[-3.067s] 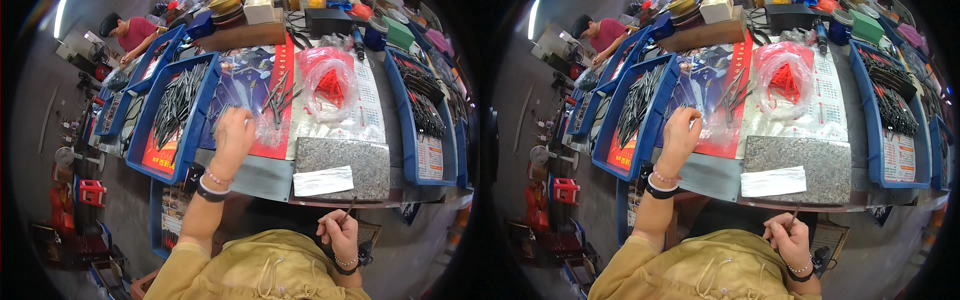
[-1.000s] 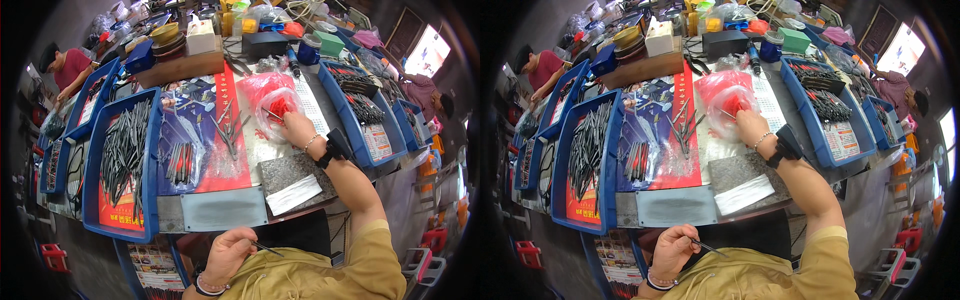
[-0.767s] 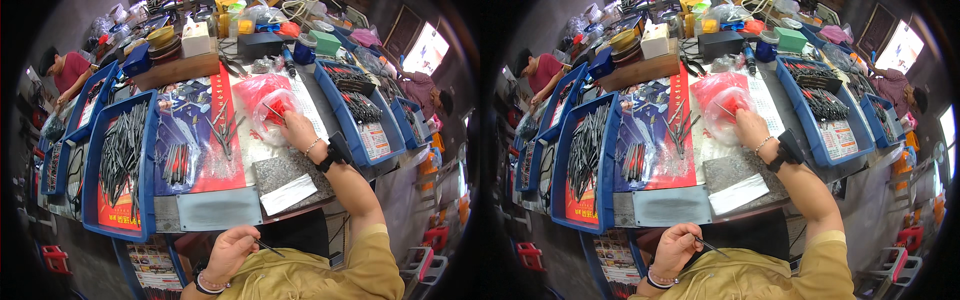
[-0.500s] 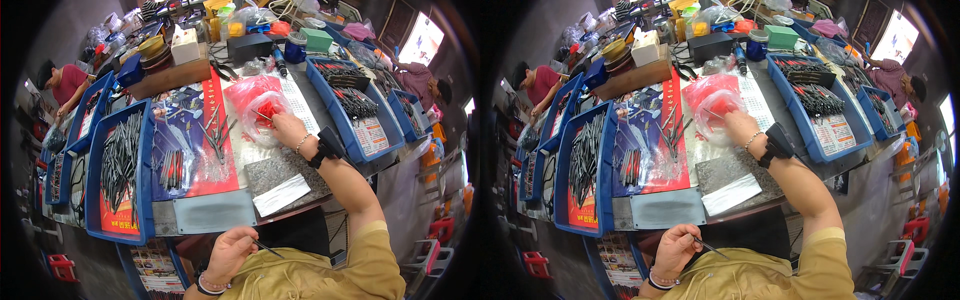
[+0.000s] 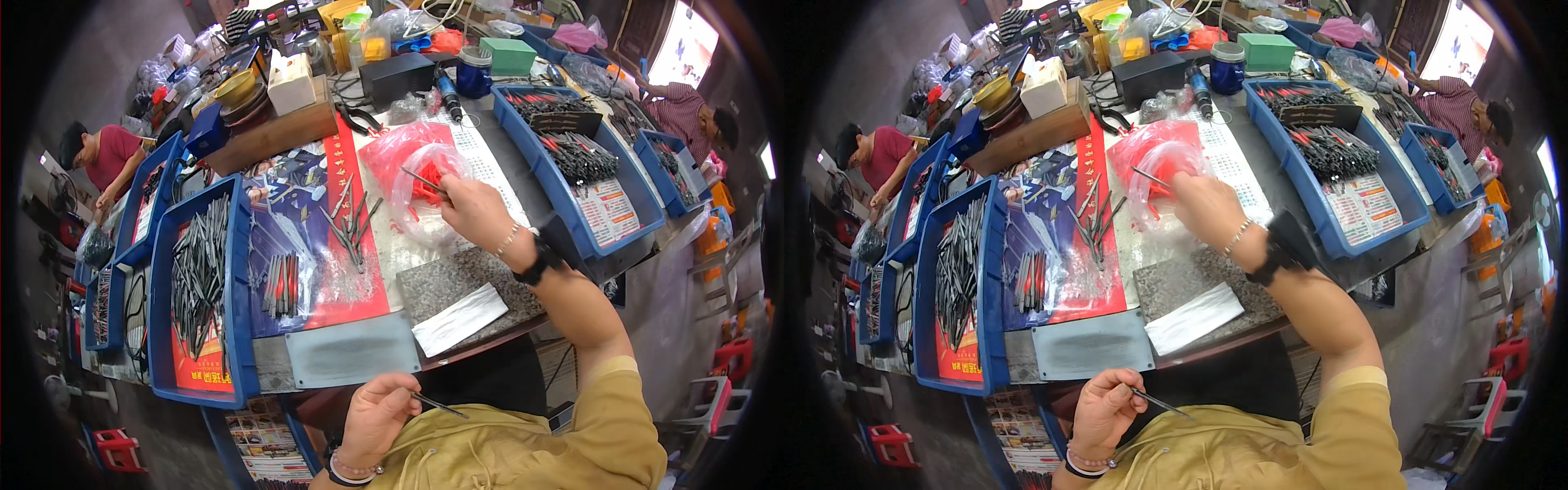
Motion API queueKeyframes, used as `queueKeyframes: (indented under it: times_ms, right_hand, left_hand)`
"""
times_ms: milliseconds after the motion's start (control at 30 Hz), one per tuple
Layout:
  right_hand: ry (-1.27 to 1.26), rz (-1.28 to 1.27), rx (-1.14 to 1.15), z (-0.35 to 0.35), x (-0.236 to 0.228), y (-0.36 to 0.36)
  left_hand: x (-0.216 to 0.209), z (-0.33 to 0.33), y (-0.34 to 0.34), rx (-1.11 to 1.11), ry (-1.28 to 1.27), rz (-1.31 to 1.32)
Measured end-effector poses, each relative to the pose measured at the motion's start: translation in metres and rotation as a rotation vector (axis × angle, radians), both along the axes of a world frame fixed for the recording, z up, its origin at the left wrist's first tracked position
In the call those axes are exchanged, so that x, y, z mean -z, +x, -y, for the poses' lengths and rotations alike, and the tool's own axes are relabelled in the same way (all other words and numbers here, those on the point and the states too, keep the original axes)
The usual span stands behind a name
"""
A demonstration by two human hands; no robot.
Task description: The person repeatedly picks red and black insulated wires, slides red heat-shrink tubing onto them, and uses a metal rod to press the tubing into place. Finished assemblies are placed into a blue bin on the left. The process is repeated for multiple wires throughout the clip.
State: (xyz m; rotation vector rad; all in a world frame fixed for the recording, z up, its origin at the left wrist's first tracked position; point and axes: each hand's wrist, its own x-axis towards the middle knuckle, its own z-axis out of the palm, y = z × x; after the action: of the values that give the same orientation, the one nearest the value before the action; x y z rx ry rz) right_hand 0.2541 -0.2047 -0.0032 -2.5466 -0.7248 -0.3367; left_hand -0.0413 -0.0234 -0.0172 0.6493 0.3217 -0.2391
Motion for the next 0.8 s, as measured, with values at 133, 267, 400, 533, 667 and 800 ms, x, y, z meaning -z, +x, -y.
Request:
queueKeyframes:
  times_ms: [133,267,400,533,667,800]
  right_hand:
    - [0.105,0.027,-0.073,0.029,-0.027,-0.064]
    - [0.313,-0.362,-0.139,0.054,-0.053,-0.146]
    - [0.551,-0.729,-0.182,0.057,-0.049,-0.203]
    - [0.545,-0.673,-0.238,0.052,-0.033,-0.228]
    - [0.569,-0.59,-0.26,0.048,-0.027,-0.234]
    - [0.503,-0.559,-0.328,0.049,-0.028,-0.233]
  left_hand:
    - [-0.001,0.001,0.002,-0.013,0.015,0.01]
    - [-0.002,0.007,0.01,0.018,-0.04,0.026]
    - [-0.002,0.018,0.016,0.081,0.074,-0.043]
    - [-0.005,0.025,0.015,0.08,0.004,-0.011]
    - [-0.007,0.026,0.014,0.083,-0.029,0.001]
    - [-0.008,0.026,0.012,0.069,-0.006,0.004]
